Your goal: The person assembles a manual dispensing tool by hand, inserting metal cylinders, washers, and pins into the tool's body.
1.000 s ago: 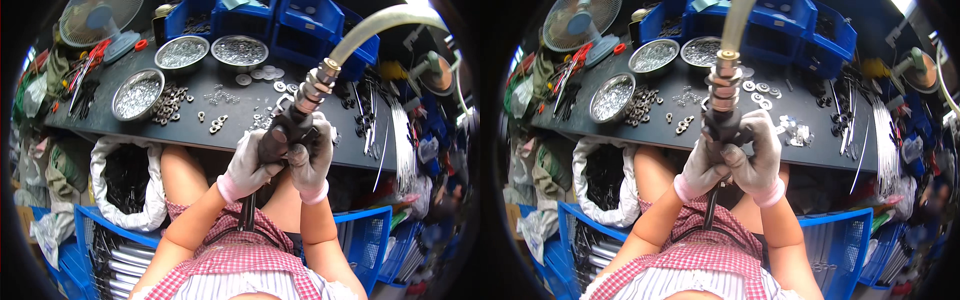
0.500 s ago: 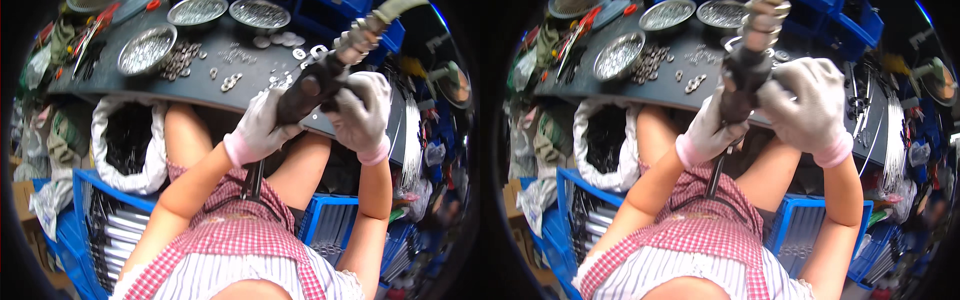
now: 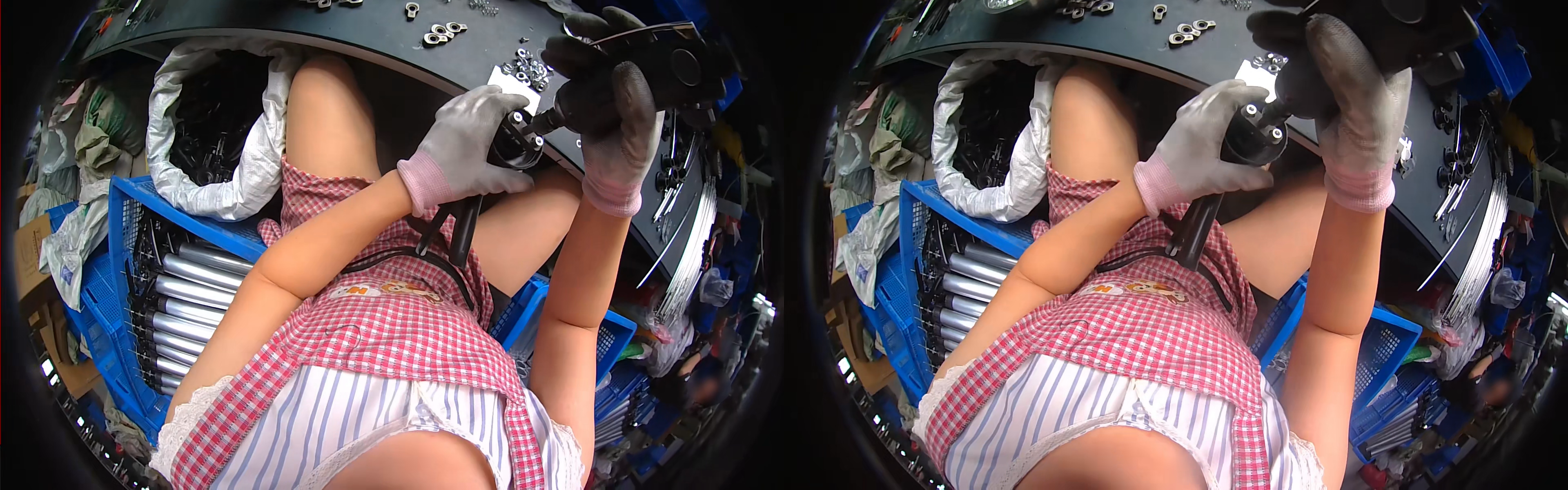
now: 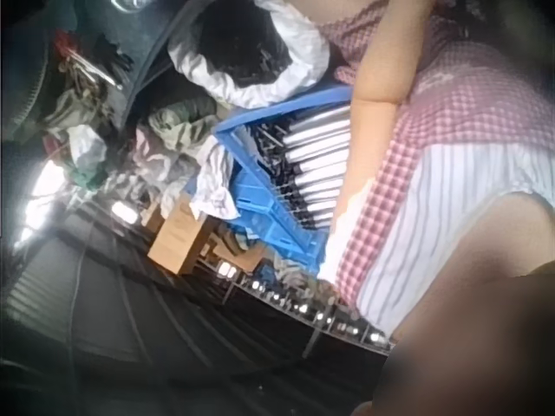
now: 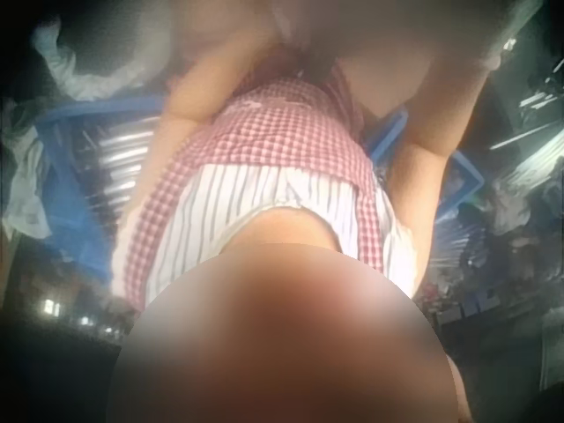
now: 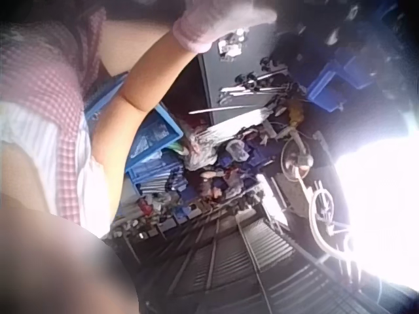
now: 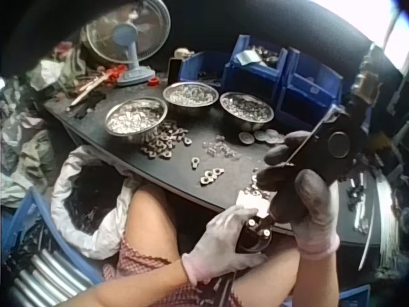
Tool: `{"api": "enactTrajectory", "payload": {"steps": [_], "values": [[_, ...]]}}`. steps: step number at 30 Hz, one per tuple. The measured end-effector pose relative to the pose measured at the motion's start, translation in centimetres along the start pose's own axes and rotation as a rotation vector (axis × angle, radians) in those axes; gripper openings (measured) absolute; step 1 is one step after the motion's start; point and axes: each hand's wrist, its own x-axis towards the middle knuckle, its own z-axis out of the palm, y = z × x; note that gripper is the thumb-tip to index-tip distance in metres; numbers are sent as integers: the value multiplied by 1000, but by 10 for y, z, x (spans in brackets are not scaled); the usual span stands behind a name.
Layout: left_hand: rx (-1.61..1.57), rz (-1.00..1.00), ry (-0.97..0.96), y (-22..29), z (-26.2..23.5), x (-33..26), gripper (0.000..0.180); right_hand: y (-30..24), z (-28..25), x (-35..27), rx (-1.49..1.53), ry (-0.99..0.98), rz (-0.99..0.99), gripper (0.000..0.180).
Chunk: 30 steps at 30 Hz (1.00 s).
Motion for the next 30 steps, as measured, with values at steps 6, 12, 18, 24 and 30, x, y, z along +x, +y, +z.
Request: {"api": "enactTrajectory", "payload": {"steps": [6, 12, 18, 24, 30], "values": [[-90, -40, 96, -5, 15, -4, 71, 16, -10, -9, 280, -32, -99, 43], [-164, -64, 87, -11, 16, -5, 68, 16, -8, -17, 312, 28, -153, 42], [-155, -21, 120, -9, 19, -1, 67, 10, -15, -10, 185, 43, -166, 46], [-220, -114, -27, -6, 7, 5, 68, 9, -9, -6, 90, 160, -91, 46], [-357, -30, -95, 39, -18, 45, 74, -12, 4, -18, -330, 326, -92, 34]]}}
